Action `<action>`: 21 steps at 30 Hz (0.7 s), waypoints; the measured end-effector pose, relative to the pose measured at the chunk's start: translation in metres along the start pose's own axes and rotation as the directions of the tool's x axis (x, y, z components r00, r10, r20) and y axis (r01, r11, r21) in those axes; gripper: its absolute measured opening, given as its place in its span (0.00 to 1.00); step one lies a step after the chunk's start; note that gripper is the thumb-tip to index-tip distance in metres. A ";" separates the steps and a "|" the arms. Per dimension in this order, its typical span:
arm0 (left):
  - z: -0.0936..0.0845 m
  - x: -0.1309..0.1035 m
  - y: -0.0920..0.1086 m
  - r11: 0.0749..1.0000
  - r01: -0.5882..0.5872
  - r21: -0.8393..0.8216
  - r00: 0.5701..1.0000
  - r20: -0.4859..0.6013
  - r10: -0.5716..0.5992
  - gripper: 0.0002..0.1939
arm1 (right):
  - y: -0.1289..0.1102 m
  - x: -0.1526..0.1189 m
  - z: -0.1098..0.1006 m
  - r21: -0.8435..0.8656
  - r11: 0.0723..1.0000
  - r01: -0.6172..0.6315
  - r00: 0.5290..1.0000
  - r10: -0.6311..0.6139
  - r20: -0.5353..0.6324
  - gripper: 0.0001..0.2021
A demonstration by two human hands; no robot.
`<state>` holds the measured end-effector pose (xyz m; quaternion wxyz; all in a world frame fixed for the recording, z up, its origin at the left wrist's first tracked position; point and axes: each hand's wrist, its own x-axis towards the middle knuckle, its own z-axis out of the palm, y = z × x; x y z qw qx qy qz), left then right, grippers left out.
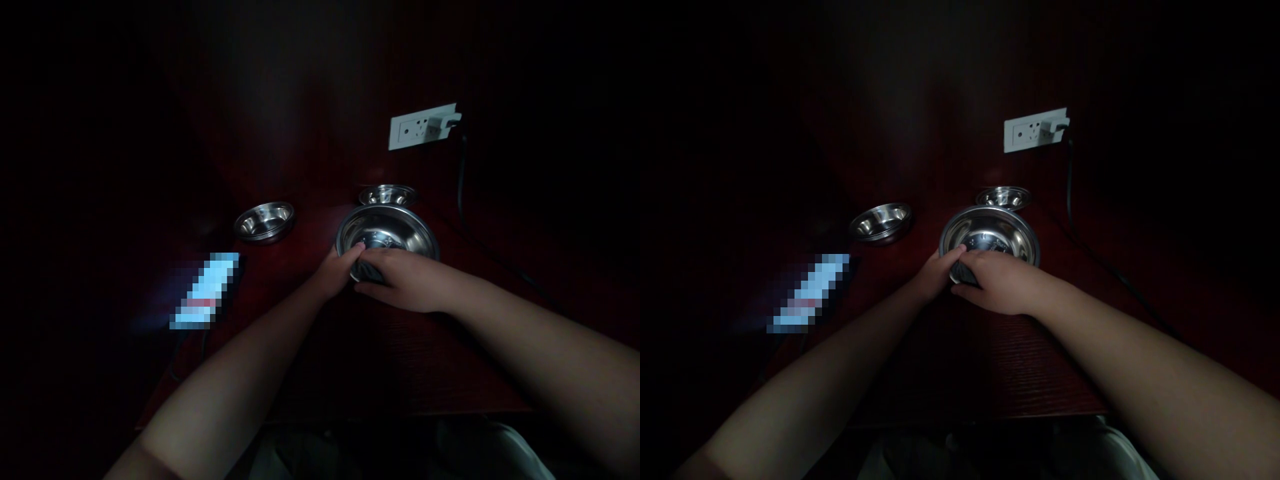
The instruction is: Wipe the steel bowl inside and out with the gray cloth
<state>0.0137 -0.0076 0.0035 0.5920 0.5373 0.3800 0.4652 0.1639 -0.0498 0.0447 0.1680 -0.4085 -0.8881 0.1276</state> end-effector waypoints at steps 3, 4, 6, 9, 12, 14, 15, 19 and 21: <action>0.000 0.001 -0.001 1.000 0.001 -0.021 1.000 0.004 -0.001 0.22 | -0.002 0.000 0.000 -0.012 1.000 -0.016 1.000 0.016 -0.006 0.18; 0.000 0.001 -0.001 1.000 0.004 -0.022 1.000 0.001 -0.004 0.22 | -0.002 0.000 0.000 -0.013 1.000 -0.018 1.000 0.018 -0.008 0.18; 0.000 0.000 0.000 1.000 0.008 -0.014 1.000 -0.010 -0.008 0.22 | -0.002 0.001 0.000 -0.013 1.000 -0.016 1.000 0.016 -0.008 0.18; -0.001 -0.001 0.001 1.000 0.009 0.000 1.000 -0.023 -0.009 0.21 | -0.002 0.001 0.000 -0.018 1.000 -0.012 1.000 0.012 -0.002 0.18; -0.001 0.000 0.000 1.000 0.013 0.008 1.000 -0.023 -0.013 0.21 | -0.002 0.002 0.000 -0.015 1.000 0.000 1.000 0.000 -0.002 0.18; -0.002 0.000 -0.001 1.000 0.012 0.010 1.000 -0.025 -0.012 0.21 | -0.002 0.002 0.000 -0.013 1.000 0.005 1.000 -0.005 -0.004 0.18; -0.002 0.000 -0.001 1.000 0.011 0.009 1.000 -0.028 -0.011 0.21 | -0.002 0.002 0.000 -0.012 1.000 0.006 1.000 -0.006 -0.004 0.18; -0.002 0.001 -0.001 1.000 0.005 0.006 1.000 -0.018 -0.005 0.22 | -0.001 0.002 0.000 -0.003 1.000 0.011 1.000 -0.011 -0.002 0.17; -0.002 0.001 -0.002 1.000 0.001 0.002 1.000 -0.006 -0.001 0.22 | -0.001 0.002 0.000 0.007 1.000 0.020 1.000 -0.020 -0.006 0.17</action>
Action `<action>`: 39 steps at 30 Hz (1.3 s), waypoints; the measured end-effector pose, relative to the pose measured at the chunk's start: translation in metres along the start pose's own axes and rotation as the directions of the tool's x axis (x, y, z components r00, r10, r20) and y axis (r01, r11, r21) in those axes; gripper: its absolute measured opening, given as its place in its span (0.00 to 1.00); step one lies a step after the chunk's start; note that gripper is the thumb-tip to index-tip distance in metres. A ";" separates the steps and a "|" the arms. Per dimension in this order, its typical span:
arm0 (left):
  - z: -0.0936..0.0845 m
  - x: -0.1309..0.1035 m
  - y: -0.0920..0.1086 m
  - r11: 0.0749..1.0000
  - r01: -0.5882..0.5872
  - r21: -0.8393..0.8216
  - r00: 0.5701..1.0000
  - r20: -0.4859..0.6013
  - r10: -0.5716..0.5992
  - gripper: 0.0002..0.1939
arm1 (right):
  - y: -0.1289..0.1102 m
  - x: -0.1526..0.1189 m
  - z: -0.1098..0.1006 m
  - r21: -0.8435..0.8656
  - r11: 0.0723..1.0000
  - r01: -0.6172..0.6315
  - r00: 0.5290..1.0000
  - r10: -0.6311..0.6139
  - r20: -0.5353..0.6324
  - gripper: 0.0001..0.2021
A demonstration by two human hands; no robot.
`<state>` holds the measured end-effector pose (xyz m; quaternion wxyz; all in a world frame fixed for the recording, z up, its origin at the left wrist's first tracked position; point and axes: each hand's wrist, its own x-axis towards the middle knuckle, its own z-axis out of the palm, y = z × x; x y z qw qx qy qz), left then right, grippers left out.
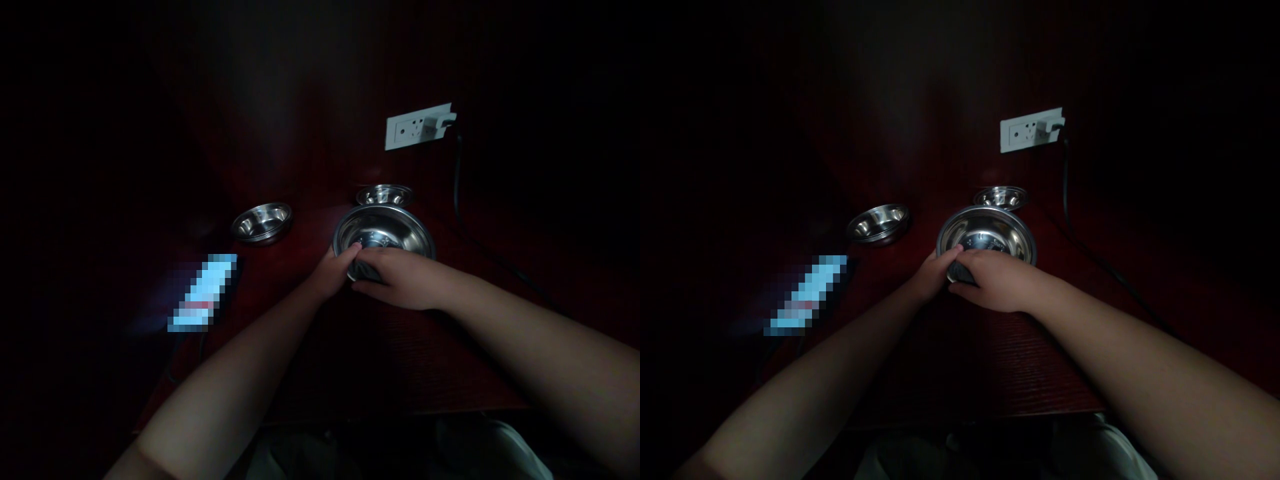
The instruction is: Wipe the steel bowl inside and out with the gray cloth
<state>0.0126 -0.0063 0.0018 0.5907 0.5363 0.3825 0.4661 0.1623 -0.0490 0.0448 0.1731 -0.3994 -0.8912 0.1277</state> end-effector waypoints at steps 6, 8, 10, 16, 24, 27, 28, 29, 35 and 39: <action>0.000 0.001 -0.001 1.000 -0.012 -0.013 1.000 0.012 0.013 0.21 | 0.002 0.000 0.000 0.008 1.000 -0.017 1.000 0.017 0.013 0.18; 0.000 0.001 0.000 1.000 -0.018 -0.013 1.000 0.014 0.018 0.21 | 0.002 0.000 0.000 0.012 1.000 -0.010 1.000 0.010 0.015 0.17; 0.000 0.000 0.000 1.000 -0.016 -0.012 1.000 0.013 0.017 0.21 | 0.003 0.001 0.000 0.016 1.000 0.003 1.000 -0.003 0.015 0.16; 0.002 -0.001 0.002 0.999 -0.036 -0.001 0.999 -0.006 0.036 0.23 | 0.004 0.001 0.000 0.041 0.999 0.020 1.000 -0.020 0.004 0.14; 0.001 0.000 0.000 0.998 -0.054 -0.014 0.998 0.013 0.054 0.22 | 0.003 0.001 -0.001 0.058 0.998 0.030 0.999 -0.031 0.009 0.14; 0.002 -0.001 0.001 0.999 -0.047 -0.013 0.999 0.022 0.048 0.21 | 0.002 0.001 -0.001 0.051 0.998 0.034 0.999 -0.035 0.012 0.14; 0.002 -0.001 0.002 0.999 -0.045 -0.013 0.999 0.019 0.045 0.21 | 0.002 0.001 -0.001 0.049 0.998 0.033 0.999 -0.034 0.014 0.14; 0.002 -0.002 0.002 0.999 -0.043 -0.011 0.999 0.015 0.043 0.21 | 0.002 0.001 -0.001 0.049 0.998 0.031 0.999 -0.032 0.015 0.14; 0.002 -0.002 0.003 0.999 -0.044 -0.005 0.999 0.010 0.044 0.20 | 0.003 0.001 -0.001 0.044 0.999 0.030 0.999 -0.030 0.015 0.14; 0.002 -0.002 0.002 0.999 -0.042 -0.022 0.999 0.003 0.042 0.21 | 0.003 0.001 -0.001 0.047 0.999 0.027 1.000 -0.028 0.011 0.14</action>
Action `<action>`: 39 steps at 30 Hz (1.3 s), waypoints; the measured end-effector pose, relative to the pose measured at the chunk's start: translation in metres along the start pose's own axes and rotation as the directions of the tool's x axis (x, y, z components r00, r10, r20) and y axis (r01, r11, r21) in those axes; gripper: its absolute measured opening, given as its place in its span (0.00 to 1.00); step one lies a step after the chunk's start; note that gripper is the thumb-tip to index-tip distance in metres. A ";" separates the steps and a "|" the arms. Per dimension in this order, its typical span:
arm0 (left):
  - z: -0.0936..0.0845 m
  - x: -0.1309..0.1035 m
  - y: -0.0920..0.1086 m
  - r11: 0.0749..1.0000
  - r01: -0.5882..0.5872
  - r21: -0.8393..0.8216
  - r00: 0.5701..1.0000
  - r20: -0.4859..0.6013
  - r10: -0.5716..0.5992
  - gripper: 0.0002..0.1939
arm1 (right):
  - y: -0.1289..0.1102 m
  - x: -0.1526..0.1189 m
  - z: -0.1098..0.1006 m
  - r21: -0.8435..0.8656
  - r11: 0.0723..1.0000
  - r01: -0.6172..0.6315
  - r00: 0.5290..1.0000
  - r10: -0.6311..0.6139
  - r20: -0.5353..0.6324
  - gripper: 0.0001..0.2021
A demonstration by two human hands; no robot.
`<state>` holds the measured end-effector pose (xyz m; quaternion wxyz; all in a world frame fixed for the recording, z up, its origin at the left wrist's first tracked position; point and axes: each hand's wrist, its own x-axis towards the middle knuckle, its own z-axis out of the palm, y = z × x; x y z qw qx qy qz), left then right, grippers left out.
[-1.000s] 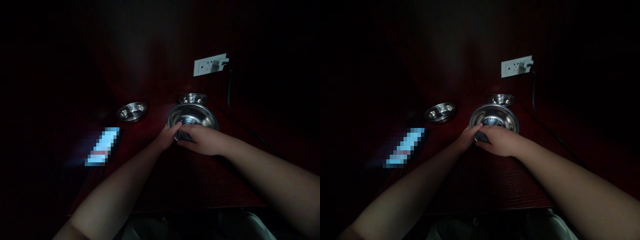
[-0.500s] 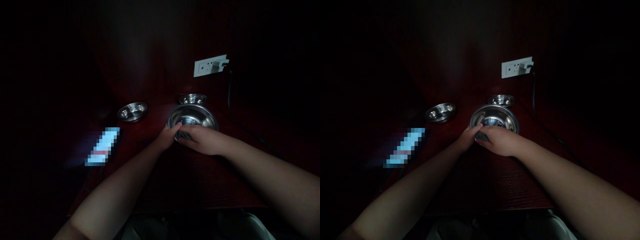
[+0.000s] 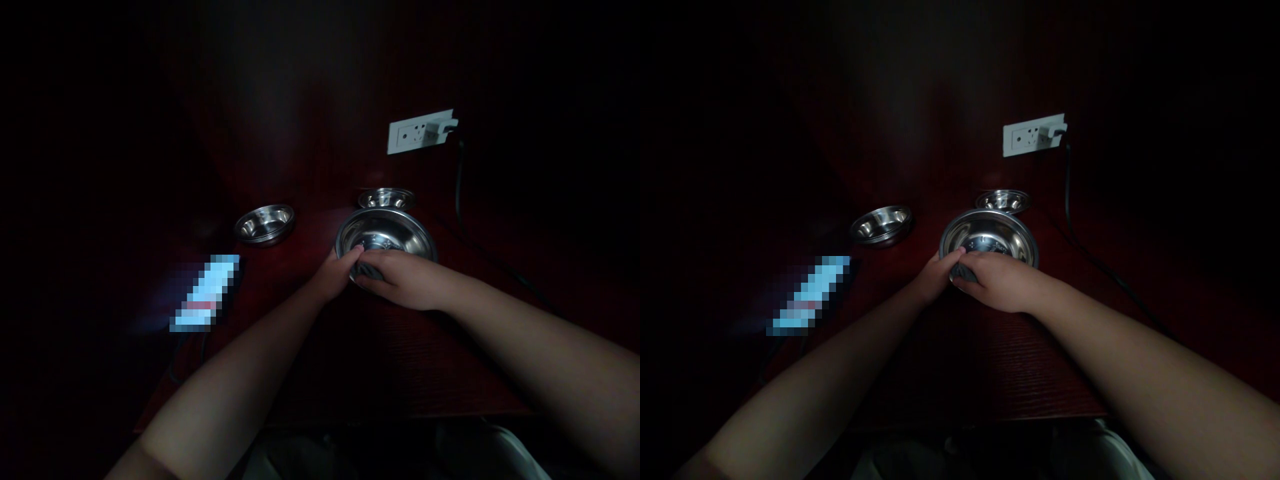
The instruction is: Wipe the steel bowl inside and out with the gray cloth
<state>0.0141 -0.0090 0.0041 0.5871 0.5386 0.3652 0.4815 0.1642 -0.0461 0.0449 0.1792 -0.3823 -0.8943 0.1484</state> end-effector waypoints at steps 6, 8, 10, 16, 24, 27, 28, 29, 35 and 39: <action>0.000 0.000 -0.001 1.000 0.005 -0.005 1.000 0.007 -0.005 0.22 | 0.001 0.001 0.000 0.006 1.000 0.008 1.000 -0.008 0.005 0.15; 0.000 0.000 -0.001 1.000 -0.001 0.000 1.000 0.003 0.001 0.22 | 0.001 0.001 0.000 0.002 1.000 0.011 1.000 -0.011 0.002 0.15; 0.000 0.001 -0.001 1.000 -0.005 0.010 1.000 0.001 0.005 0.21 | 0.001 0.001 0.001 0.006 1.000 0.016 1.000 -0.016 -0.001 0.15; 0.000 0.001 0.000 1.000 -0.010 0.015 1.000 0.001 0.010 0.20 | 0.001 0.001 0.000 0.003 1.000 0.013 1.000 -0.013 0.000 0.14; 0.000 0.001 -0.001 1.000 0.005 0.002 1.000 0.012 -0.005 0.21 | 0.002 0.000 0.001 -0.006 1.000 0.008 1.000 -0.008 0.000 0.14; 0.000 0.001 0.000 1.000 0.010 0.010 1.000 0.006 -0.010 0.22 | 0.002 0.000 0.001 -0.011 1.000 0.002 1.000 -0.002 0.002 0.15; 0.000 0.001 0.000 1.000 0.010 0.009 1.000 0.004 -0.010 0.22 | 0.002 0.000 0.001 -0.012 1.000 0.004 1.000 -0.004 0.005 0.15; 0.000 0.001 0.000 1.000 0.009 0.007 1.000 0.003 -0.009 0.22 | 0.002 0.000 0.001 -0.012 1.000 0.005 1.000 -0.005 0.006 0.14; -0.001 0.001 -0.002 1.000 0.013 0.000 1.000 0.014 -0.013 0.22 | 0.001 0.000 0.001 -0.018 1.000 0.000 1.000 0.000 0.008 0.14; -0.002 0.003 -0.003 1.000 0.016 -0.002 1.000 0.007 -0.016 0.22 | 0.002 0.000 0.001 -0.016 1.000 -0.004 1.000 0.004 0.007 0.15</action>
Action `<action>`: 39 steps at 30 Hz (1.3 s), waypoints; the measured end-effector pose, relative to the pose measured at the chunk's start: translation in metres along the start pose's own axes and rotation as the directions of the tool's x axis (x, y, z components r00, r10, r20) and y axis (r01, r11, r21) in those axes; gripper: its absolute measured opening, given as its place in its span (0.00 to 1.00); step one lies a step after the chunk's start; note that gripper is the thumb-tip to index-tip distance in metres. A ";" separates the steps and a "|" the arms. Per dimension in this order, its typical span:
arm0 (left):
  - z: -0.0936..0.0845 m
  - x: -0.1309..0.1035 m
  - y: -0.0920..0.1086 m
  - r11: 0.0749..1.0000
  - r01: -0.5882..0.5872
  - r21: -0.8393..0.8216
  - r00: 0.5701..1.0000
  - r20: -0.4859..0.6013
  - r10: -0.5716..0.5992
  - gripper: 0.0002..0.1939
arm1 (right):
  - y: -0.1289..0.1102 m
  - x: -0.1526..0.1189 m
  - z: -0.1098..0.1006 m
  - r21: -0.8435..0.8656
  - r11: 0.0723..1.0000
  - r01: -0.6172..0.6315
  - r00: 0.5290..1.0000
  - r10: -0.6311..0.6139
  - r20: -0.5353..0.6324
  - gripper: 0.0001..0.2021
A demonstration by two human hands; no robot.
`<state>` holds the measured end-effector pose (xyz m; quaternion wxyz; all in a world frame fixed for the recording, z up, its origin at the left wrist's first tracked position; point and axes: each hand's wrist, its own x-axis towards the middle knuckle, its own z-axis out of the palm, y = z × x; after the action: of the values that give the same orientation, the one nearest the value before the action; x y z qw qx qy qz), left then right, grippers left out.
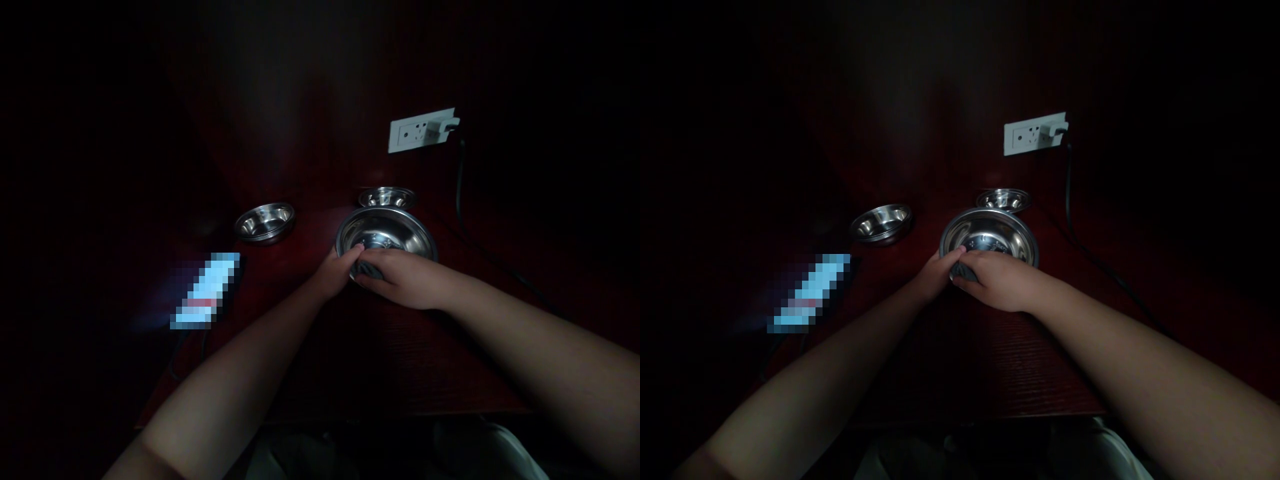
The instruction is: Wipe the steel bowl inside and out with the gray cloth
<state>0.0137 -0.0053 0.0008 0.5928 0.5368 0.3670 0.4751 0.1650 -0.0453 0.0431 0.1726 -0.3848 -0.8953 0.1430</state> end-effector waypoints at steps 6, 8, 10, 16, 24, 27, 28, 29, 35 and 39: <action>0.000 0.001 -0.001 1.000 0.000 -0.023 1.000 0.024 0.000 0.22 | 0.001 0.000 0.001 -0.006 1.000 0.013 1.000 -0.013 -0.010 0.14; 0.000 0.002 -0.002 1.000 0.008 -0.022 1.000 0.008 -0.008 0.23 | 0.001 0.000 0.001 -0.001 1.000 0.019 1.000 -0.019 -0.010 0.14; 0.000 0.002 -0.002 1.000 0.004 -0.024 1.000 0.004 -0.004 0.23 | 0.001 0.000 0.000 0.000 1.000 0.017 1.000 -0.017 -0.010 0.14; 0.000 0.003 -0.004 1.000 0.001 -0.028 1.000 0.008 0.000 0.23 | 0.001 0.000 0.000 0.002 1.000 0.013 1.000 -0.013 -0.015 0.13; 0.000 0.001 -0.003 1.000 0.000 -0.015 1.000 0.011 0.001 0.22 | 0.001 0.000 0.001 0.007 1.000 0.012 1.000 -0.012 -0.006 0.14; -0.001 0.002 -0.003 1.000 0.014 -0.011 1.000 -0.005 -0.014 0.22 | 0.001 0.000 0.000 0.006 1.000 0.013 1.000 -0.013 -0.008 0.14; -0.001 0.002 -0.004 1.000 0.020 -0.011 1.000 -0.010 -0.020 0.22 | 0.001 0.000 0.000 0.006 1.000 0.013 1.000 -0.013 -0.007 0.14; -0.001 0.002 -0.004 1.000 0.022 -0.011 1.000 -0.012 -0.023 0.22 | 0.001 0.000 0.000 0.003 1.000 0.012 1.000 -0.012 -0.007 0.14; -0.001 0.002 -0.003 1.000 -0.001 -0.018 1.000 0.002 0.001 0.23 | 0.002 0.000 0.001 -0.002 1.000 0.012 1.000 -0.012 -0.014 0.14; 0.000 0.000 -0.001 1.000 0.019 -0.014 1.000 -0.012 -0.019 0.23 | 0.002 0.000 0.000 0.015 1.000 0.017 1.000 -0.017 -0.008 0.14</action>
<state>0.0143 -0.0056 0.0002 0.5989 0.5263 0.3723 0.4751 0.1658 -0.0439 0.0421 0.1803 -0.3766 -0.8968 0.1468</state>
